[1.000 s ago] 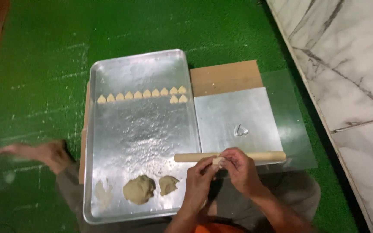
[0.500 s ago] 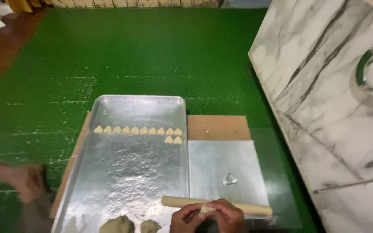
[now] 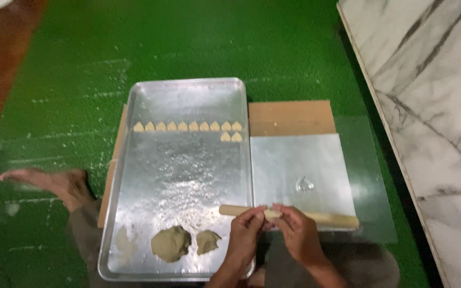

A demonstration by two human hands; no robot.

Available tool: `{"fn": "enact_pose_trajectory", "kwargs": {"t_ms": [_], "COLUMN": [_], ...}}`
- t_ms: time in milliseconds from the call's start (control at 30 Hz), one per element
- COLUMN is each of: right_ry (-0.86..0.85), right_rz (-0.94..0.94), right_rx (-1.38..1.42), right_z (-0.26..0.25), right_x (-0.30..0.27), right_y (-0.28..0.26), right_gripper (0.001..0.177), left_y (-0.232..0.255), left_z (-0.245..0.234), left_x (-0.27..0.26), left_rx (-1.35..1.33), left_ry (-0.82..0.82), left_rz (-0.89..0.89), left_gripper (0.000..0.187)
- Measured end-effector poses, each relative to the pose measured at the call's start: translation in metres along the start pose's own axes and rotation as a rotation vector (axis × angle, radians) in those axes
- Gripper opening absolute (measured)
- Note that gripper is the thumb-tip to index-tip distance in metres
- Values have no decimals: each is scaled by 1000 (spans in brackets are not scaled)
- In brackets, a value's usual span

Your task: Shaping dough into heart shapes using a rolling pin and a cutter, then placing them on a baking tray.

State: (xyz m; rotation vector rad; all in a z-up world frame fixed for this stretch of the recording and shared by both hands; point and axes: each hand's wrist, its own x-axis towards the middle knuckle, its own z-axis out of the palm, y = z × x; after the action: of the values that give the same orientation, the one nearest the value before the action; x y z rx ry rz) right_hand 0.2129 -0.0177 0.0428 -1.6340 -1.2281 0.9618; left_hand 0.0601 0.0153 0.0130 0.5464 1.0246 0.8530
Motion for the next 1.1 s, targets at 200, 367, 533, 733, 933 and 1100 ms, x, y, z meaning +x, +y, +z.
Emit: {"fn": "enact_pose_trajectory", "kwargs": {"t_ms": [200,367,533,733,933,1100], "right_ry": [-48,0,43,3,93,38], "right_rz": [121,79,-148,63,151,1], "right_rx": [151,91,-201,-142,148,176], "right_z": [-6,-3,-3,-7,-6,-3], "right_x": [-3,-6,-12,-12,0,2], "right_y": [13,13,5,17,29,2], "right_gripper": [41,29,36,35,26,32], "left_y": [21,31,12,9,3,-12], "left_z": [13,30,21,12,10,4], "left_x": [-17,-25,-22,-26,-7,3], "left_rx": [341,284,111,318,258,161], "left_ry": [-66,78,86,-70,23,33], "left_rz": [262,155,128,250,47,159], "left_gripper": [18,19,26,25,26,27]}}
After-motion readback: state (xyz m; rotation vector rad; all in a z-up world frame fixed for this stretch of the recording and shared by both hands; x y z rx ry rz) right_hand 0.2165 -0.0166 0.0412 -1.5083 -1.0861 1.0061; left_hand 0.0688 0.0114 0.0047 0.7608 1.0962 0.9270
